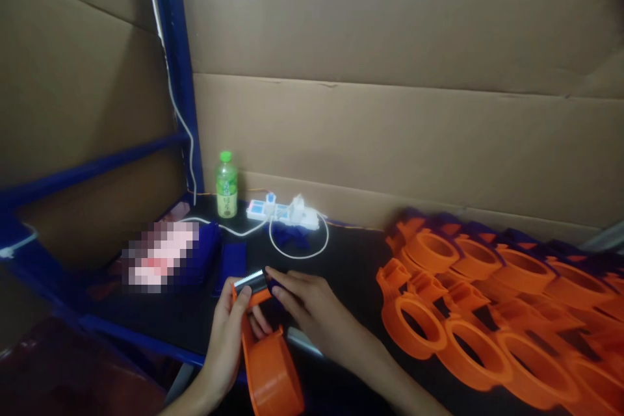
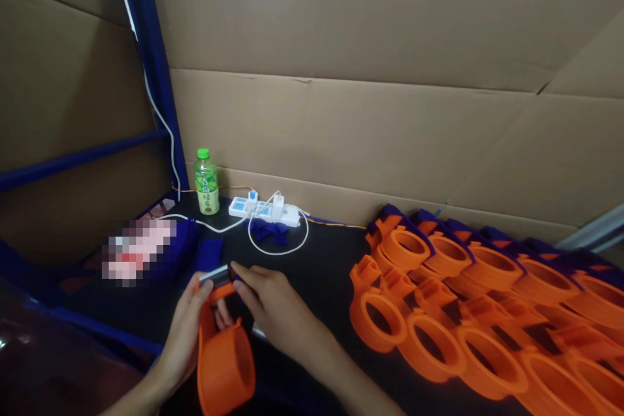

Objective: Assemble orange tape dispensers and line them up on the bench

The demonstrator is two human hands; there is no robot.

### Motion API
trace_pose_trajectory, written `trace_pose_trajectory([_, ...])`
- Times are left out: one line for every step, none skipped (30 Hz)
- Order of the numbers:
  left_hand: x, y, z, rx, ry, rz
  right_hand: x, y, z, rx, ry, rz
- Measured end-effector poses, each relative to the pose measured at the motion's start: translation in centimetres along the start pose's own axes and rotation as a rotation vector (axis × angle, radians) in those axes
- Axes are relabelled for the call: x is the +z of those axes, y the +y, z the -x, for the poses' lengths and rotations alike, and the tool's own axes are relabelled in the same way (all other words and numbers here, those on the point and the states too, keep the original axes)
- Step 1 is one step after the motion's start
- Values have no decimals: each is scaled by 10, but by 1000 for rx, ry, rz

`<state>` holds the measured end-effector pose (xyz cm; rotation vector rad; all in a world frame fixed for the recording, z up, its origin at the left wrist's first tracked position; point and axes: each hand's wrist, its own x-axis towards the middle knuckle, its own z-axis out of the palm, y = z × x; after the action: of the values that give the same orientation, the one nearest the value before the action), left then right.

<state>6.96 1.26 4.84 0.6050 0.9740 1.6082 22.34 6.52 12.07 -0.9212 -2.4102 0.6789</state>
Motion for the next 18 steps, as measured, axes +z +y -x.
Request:
trace_pose_trajectory([0,0,0,8,-17,-24,-1,-1,-1,15,-17,-57])
trace_pose_trajectory([-1,-1,1,16,-28,-34,-2,-2,-2,34,-30,-119])
trace_pose_trajectory([-1,0,1,16,-38,-34,-2,-3,-3,57,-37,-184])
trace_pose_trajectory([0,1,1,10,-50,-31,-2,-3,-4,83,-37,-253])
trace_pose_trajectory([0,1,2,-1,-64,-29,-1,-3,-5,111,-31,-321])
trace_pose_trajectory([1,3,2,-12,-74,-30,1,-2,-6,138,-21,-382])
trace_pose_trajectory([2,4,2,-24,-77,-25,2,-1,-6,159,-12,-429])
trace_pose_trajectory([2,5,2,-36,-67,-9,3,0,-6,170,-10,-461])
trace_pose_trajectory([3,6,2,-47,-48,19,4,1,-6,169,-13,-474])
trace_pose_trajectory([3,7,2,-60,-26,54,4,2,-5,160,-16,-469])
trace_pose_trajectory([4,7,2,-75,-10,89,3,3,-5,145,-20,-446])
trace_pose_trajectory([4,8,1,-88,-5,117,2,4,-4,124,-23,-413])
trace_pose_trajectory([4,8,1,-97,-8,133,1,5,-3,97,-26,-376])
trace_pose_trajectory([4,9,1,-102,-12,138,0,7,-2,63,-32,-338])
trace_pose_trajectory([4,9,1,-104,-13,137,0,8,-2,25,-40,-302])
trace_pose_trajectory([4,10,0,-105,-8,136,0,10,-1,-17,-47,-271])
trace_pose_trajectory([4,10,1,-108,6,138,0,12,-1,-59,-47,-240])
trace_pose_trajectory([4,11,1,-115,23,145,1,15,-1,-100,-41,-205])
